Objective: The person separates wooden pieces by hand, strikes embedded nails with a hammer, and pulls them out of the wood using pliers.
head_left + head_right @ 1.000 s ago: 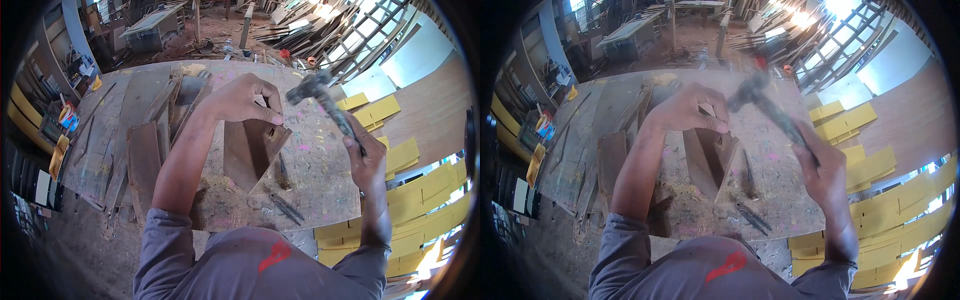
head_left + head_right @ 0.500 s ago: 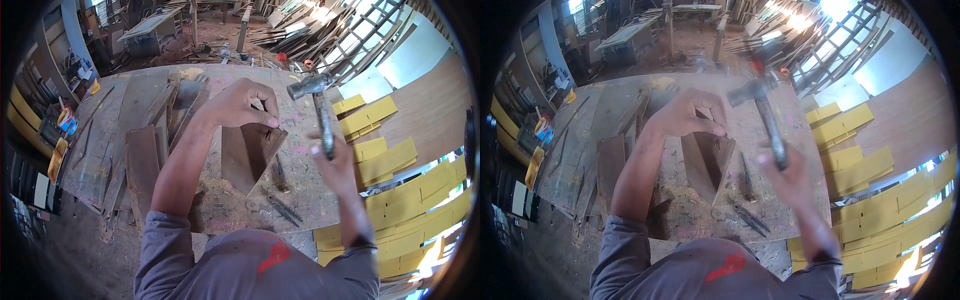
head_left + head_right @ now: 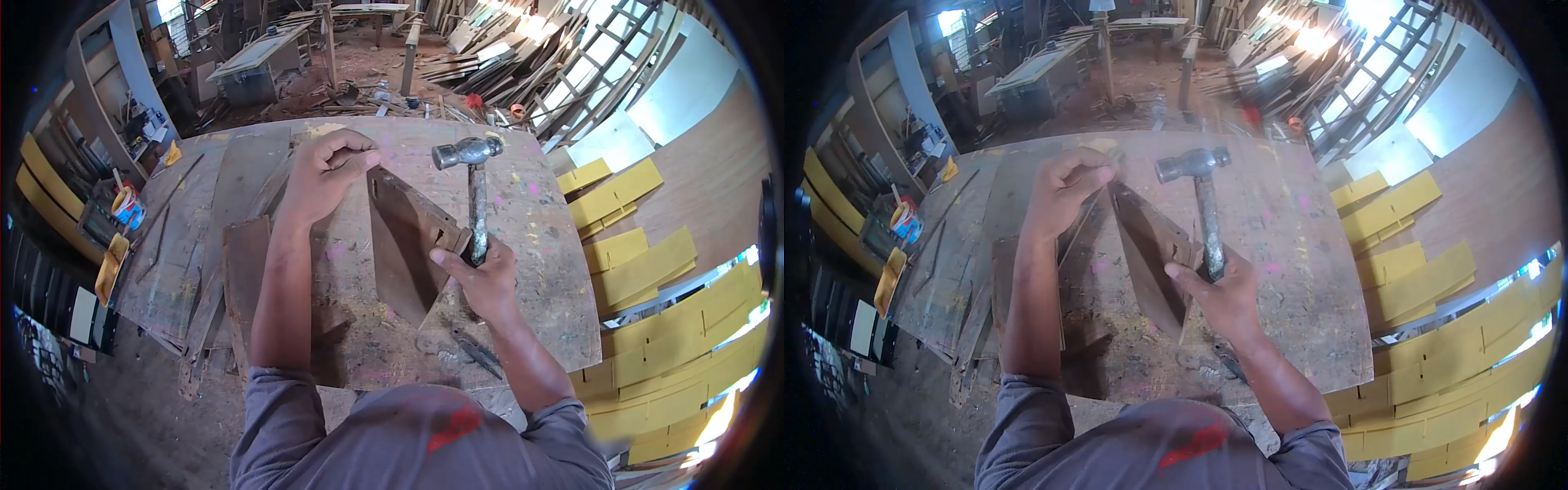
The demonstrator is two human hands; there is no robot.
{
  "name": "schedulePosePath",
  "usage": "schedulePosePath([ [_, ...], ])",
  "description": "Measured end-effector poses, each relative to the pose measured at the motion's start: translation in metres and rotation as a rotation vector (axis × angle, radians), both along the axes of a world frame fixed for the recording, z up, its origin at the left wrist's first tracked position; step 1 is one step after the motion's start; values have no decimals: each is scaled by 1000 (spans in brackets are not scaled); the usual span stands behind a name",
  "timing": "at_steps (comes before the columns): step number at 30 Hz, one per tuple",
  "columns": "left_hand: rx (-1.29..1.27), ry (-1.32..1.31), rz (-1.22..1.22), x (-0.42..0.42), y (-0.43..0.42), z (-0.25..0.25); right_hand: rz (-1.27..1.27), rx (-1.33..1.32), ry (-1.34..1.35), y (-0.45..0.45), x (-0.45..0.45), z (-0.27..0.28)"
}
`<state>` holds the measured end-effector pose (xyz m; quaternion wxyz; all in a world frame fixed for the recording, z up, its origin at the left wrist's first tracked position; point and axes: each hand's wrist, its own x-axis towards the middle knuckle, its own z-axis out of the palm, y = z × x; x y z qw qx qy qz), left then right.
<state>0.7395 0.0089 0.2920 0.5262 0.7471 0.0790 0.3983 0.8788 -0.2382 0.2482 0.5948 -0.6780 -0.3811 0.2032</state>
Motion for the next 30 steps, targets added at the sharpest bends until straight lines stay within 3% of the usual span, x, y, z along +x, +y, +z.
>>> schedulePosePath([
  [11,59,162,109,-2,0,-5,11,69,11,0,4,-11],
  [21,227,127,250,-7,-9,-10,-15,51,-32,0,0,4],
  [24,227,94,284,-5,-9,-17,-34,8,-128,-6,2,22],
  [26,194,84,294,-4,-8,-22,-30,-18,-288,-5,26,22],
  [30,244,62,325,-5,-5,-25,-56,26,-642,6,32,74],
])
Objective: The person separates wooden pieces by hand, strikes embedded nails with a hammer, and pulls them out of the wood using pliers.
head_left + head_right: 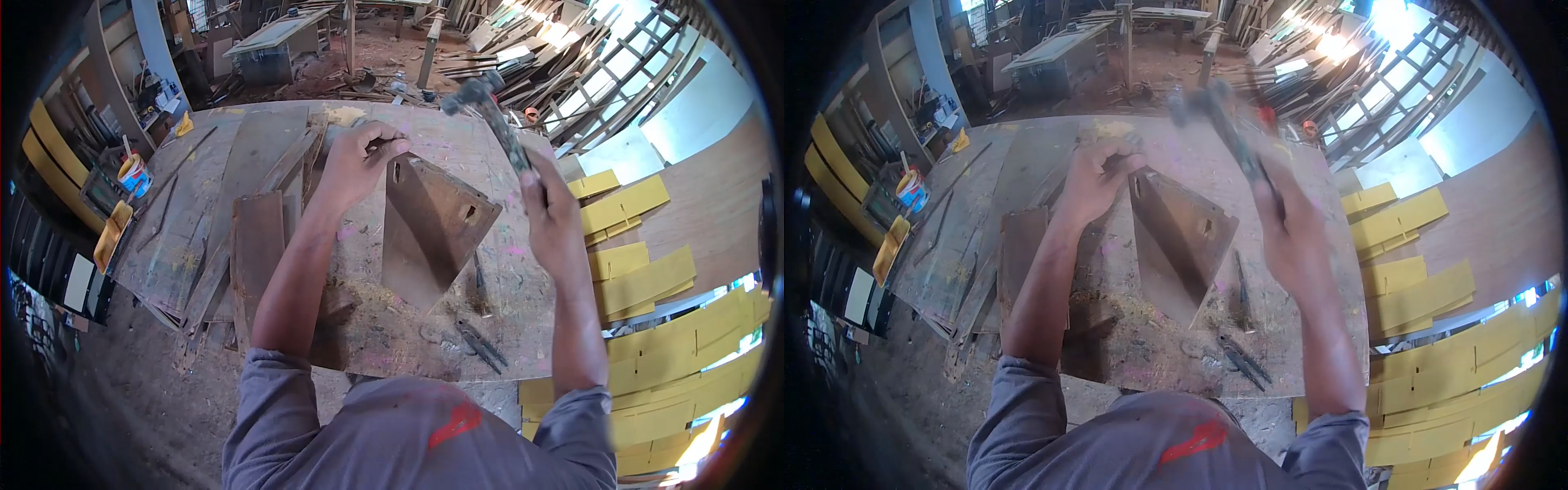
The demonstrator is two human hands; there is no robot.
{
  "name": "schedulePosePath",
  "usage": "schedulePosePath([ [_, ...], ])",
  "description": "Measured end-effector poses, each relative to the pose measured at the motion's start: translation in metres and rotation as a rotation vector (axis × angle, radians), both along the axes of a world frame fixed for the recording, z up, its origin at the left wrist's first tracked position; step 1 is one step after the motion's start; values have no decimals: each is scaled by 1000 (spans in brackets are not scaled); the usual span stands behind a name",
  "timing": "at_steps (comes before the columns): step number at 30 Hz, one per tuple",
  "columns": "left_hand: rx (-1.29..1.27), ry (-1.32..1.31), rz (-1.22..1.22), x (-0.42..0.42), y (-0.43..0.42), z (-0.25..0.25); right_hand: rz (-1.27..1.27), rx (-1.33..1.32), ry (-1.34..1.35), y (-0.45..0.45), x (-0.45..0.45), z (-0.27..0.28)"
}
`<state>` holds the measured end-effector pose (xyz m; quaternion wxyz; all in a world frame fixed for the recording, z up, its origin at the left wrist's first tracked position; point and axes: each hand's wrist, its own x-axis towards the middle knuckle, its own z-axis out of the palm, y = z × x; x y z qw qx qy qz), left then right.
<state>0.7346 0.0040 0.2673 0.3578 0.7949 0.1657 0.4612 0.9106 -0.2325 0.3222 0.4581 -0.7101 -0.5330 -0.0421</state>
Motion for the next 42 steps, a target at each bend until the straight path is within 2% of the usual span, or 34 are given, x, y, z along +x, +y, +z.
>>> schedulePosePath([
  [4,17,50,1,-3,3,1,24,-96,-268,15,-9,40],
  [5,10,74,0,-4,4,2,9,-179,-188,16,-21,50],
  [8,42,210,35,-7,7,5,-99,-563,-393,21,-31,65],
  [11,-25,-23,-77,-2,6,-3,6,-226,-308,25,-11,43],
  [14,-31,46,-48,-6,3,3,52,-80,-199,25,-12,40],
  [15,-21,55,-46,-6,4,3,64,-108,-262,25,-12,36],
  [18,-36,83,-73,-8,7,5,-94,-516,-322,20,-20,52],
  [21,-138,111,-145,-11,13,7,20,-168,-268,23,-6,33],
  [24,-155,157,-173,-15,17,14,-7,-306,-325,20,-8,29],
  [30,-112,177,-110,-21,8,15,20,-131,-110,21,-16,22],
  [33,-124,188,-121,-19,10,16,1,-339,-271,16,-14,29],
  [36,-152,155,-131,-21,7,17,65,-139,-83,18,-15,22],
  [39,-122,184,-113,-22,3,20,90,-234,-169,15,-12,18],
  [42,-99,150,-138,-19,5,15,64,-169,-146,19,-3,6],
])
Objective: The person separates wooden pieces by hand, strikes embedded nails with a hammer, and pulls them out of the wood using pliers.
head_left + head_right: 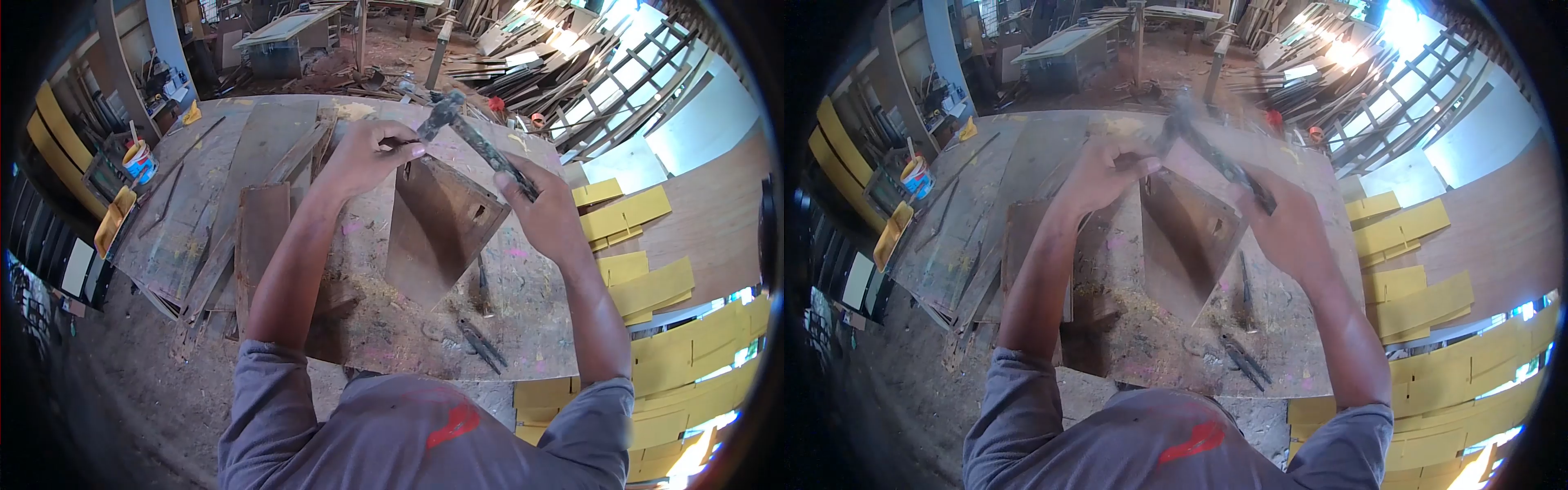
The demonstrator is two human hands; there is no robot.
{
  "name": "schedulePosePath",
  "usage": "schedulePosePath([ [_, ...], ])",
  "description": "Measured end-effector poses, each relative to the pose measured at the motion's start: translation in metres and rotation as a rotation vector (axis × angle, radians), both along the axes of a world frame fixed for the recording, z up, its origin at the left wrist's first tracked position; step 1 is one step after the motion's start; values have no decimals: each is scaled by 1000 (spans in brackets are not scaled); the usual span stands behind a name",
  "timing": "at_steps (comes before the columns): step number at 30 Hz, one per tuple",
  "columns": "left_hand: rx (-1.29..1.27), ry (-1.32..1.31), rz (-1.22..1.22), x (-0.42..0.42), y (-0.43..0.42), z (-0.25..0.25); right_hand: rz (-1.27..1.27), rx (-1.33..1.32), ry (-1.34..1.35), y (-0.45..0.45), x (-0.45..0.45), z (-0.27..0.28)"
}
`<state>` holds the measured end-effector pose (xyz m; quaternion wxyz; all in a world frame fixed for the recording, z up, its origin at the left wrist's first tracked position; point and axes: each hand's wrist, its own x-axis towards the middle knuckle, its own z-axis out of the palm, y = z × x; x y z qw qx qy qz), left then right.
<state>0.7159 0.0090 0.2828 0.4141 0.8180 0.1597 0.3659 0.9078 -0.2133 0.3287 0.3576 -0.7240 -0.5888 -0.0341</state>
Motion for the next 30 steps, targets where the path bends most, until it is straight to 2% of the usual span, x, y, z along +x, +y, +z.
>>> schedulePosePath([
  [3,-9,-93,23,7,-4,-10,-84,-233,105,2,-4,6],
  [5,51,-143,105,11,-11,-10,-25,-188,117,8,6,-3],
  [8,-200,-684,260,12,-10,3,1,-161,113,11,10,-4],
  [11,-117,-647,254,-10,-7,31,-6,-200,106,7,13,-1],
  [12,-17,-565,290,-13,-8,29,-3,-211,106,8,14,0],
  [14,185,-391,355,-16,-14,11,41,-147,116,7,13,-4],
  [17,119,-377,222,-9,-23,-33,43,-117,104,5,9,-2],
  [20,449,-311,284,-2,-29,-63,17,-177,110,4,5,2],
  [21,422,-333,293,1,-31,-70,9,-203,116,5,5,4],
  [23,365,-373,310,8,-34,-80,15,-204,100,7,14,-2],
  [26,569,-382,358,13,-30,-80,44,-147,118,8,12,-5],
  [29,657,-333,322,10,-26,-72,62,-84,107,9,14,-7],
  [30,665,-235,280,7,-26,-71,65,-69,97,9,15,-8],
])
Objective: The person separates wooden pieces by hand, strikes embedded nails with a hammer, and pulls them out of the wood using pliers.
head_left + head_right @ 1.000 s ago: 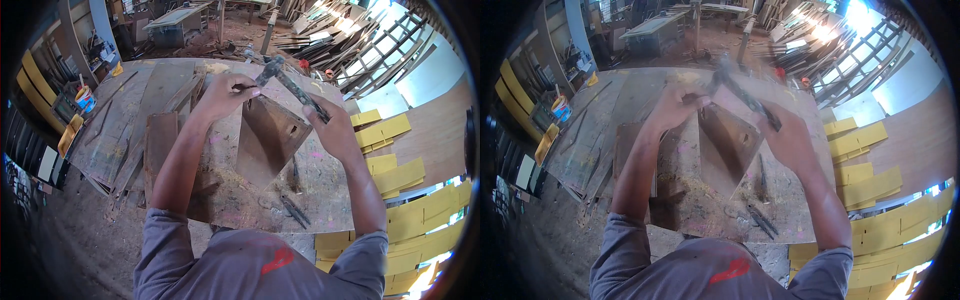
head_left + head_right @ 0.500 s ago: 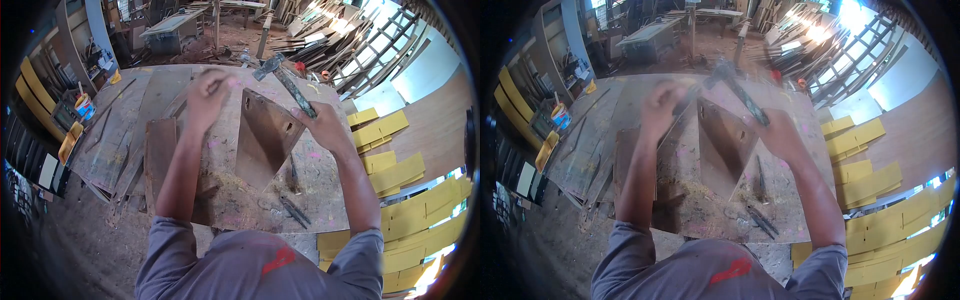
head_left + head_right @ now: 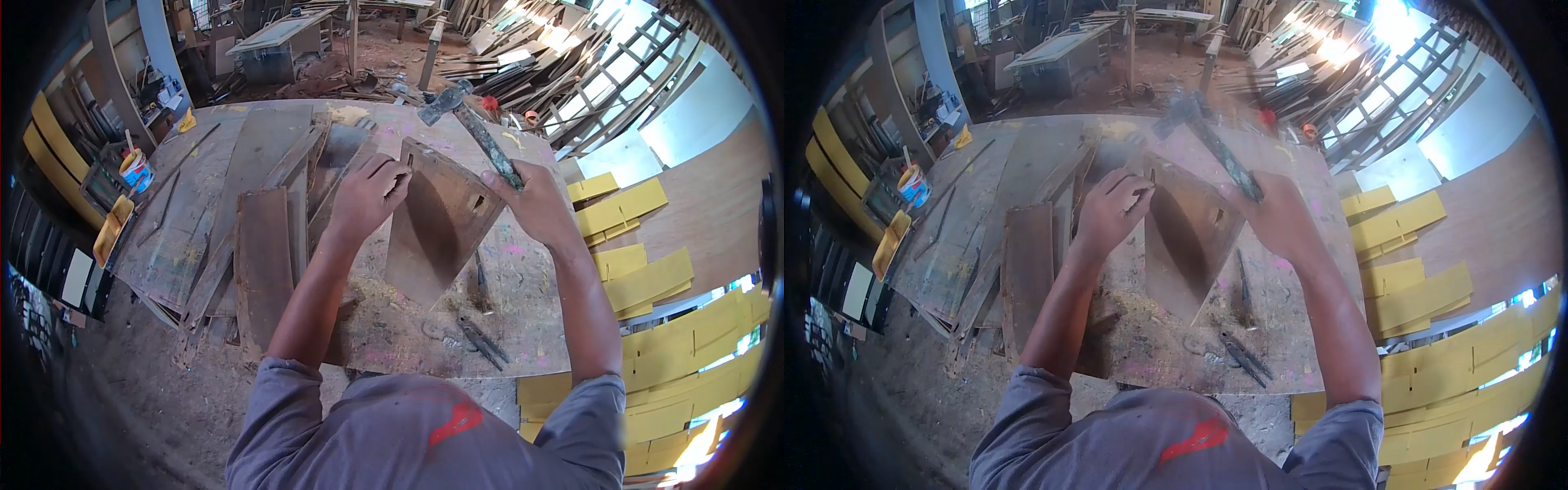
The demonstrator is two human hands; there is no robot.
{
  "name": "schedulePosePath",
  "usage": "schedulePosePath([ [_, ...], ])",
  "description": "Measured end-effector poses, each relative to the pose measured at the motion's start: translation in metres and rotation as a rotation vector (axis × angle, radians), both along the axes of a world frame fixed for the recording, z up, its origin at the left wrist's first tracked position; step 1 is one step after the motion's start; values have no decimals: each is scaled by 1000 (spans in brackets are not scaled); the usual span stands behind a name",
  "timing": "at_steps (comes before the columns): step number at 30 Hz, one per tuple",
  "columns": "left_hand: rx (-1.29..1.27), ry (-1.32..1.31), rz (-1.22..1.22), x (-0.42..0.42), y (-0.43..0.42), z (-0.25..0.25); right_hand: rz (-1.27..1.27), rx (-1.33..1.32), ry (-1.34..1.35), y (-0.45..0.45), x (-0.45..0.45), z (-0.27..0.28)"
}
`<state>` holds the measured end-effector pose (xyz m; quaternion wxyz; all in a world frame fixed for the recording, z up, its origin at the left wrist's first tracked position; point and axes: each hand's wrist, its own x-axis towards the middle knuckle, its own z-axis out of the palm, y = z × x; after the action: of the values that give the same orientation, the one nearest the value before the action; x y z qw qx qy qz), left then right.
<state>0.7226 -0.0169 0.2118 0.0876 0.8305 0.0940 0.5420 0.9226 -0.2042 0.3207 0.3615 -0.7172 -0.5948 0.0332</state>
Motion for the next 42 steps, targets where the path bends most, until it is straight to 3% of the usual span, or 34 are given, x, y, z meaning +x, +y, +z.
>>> schedulePosePath([
  [2,-8,208,-13,-7,3,2,-53,-90,-15,1,5,1],
  [6,-184,164,-79,-19,1,-9,-101,-170,-20,0,2,6],
  [8,-356,46,-140,-28,-4,-11,-50,-63,12,0,1,1],
  [11,-621,79,-69,-36,1,-32,-34,-16,9,0,4,-5],
  [14,-910,240,-17,-43,15,-76,-96,-115,23,-2,8,-8],
  [17,-797,665,76,-49,2,-136,-73,-54,-16,-1,21,-20],
  [20,-589,334,84,-21,-12,-170,-57,-92,109,-9,16,-13],
  [23,-777,166,-330,12,-12,-172,-97,-90,210,-20,24,-22],
  [26,-1217,315,-606,31,-15,-161,-243,-37,138,-37,30,-21],
  [29,-1207,189,-573,47,-24,-182,-460,138,-22,-67,55,-35],
  [32,-1250,210,-148,49,-35,-143,-648,230,-18,-114,73,-79],
  [35,-1337,-188,-53,55,-53,-99,-753,170,47,-170,82,-137],
  [38,-1703,-355,-104,65,-45,-82,-833,111,207,-209,69,-191],
  [41,-1752,-510,-552,69,-19,-103,-888,19,365,-241,61,-242],
  [42,-1806,-519,-579,70,-18,-107,-884,54,421,-245,56,-251],
])
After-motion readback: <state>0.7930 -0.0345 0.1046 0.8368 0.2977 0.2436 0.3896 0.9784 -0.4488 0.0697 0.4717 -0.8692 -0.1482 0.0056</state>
